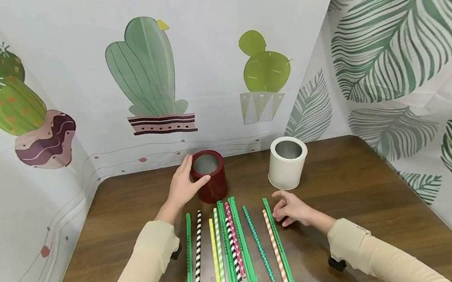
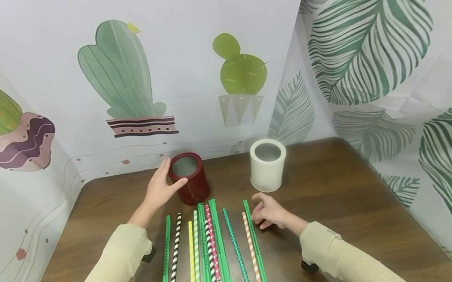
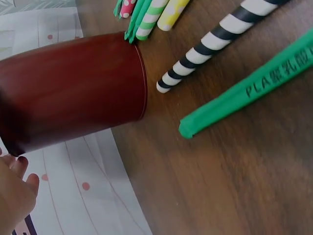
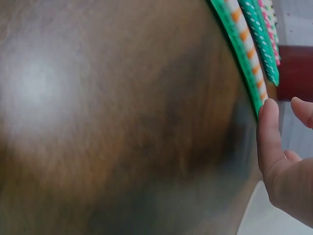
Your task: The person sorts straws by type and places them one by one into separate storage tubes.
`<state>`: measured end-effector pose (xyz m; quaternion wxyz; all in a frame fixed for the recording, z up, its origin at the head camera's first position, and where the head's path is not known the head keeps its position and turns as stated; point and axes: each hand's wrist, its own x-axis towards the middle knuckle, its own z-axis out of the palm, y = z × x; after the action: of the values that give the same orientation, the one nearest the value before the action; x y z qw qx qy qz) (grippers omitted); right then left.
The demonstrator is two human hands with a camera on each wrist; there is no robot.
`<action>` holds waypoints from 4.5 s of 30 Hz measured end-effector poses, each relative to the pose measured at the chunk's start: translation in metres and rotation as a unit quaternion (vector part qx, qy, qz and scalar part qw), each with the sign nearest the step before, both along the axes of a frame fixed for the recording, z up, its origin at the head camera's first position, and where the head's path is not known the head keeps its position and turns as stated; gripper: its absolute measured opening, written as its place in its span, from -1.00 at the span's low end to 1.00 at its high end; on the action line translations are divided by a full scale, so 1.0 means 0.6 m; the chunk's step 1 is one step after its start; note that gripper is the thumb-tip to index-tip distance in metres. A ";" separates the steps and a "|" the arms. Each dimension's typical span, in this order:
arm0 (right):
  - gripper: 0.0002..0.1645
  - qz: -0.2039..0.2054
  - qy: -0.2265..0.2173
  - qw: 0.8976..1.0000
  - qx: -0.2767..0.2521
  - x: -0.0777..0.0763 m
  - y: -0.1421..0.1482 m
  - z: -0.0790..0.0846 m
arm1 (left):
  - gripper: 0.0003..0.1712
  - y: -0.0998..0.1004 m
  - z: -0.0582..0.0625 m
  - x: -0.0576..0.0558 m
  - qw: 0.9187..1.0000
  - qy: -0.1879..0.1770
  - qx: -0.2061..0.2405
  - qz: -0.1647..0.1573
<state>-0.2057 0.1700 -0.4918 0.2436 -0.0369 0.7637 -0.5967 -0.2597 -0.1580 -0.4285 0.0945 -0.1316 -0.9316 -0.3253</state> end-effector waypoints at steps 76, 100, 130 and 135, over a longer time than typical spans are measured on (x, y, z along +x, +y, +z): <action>-0.66 -0.126 0.104 0.975 -0.152 -0.109 -0.106 0.273 | 0.07 0.012 -0.019 0.000 0.981 -0.093 0.153 0.078; -0.67 -0.294 0.218 0.899 -0.241 -0.192 -0.173 0.276 | 0.07 0.014 -0.021 -0.004 0.980 -0.088 0.162 0.079; -0.70 -0.363 0.164 0.876 -0.271 -0.194 -0.205 0.182 | 0.07 0.012 -0.027 -0.005 0.981 -0.075 0.164 0.075; -0.70 -0.338 0.180 0.892 -0.241 -0.187 -0.216 0.168 | 0.05 0.013 -0.026 -0.005 0.981 -0.076 0.164 0.072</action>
<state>-0.3181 0.0405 -0.3908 -0.1309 0.0591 0.5938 -0.7917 -0.2628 -0.1505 -0.4439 0.0670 -0.0219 -0.8769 -0.4754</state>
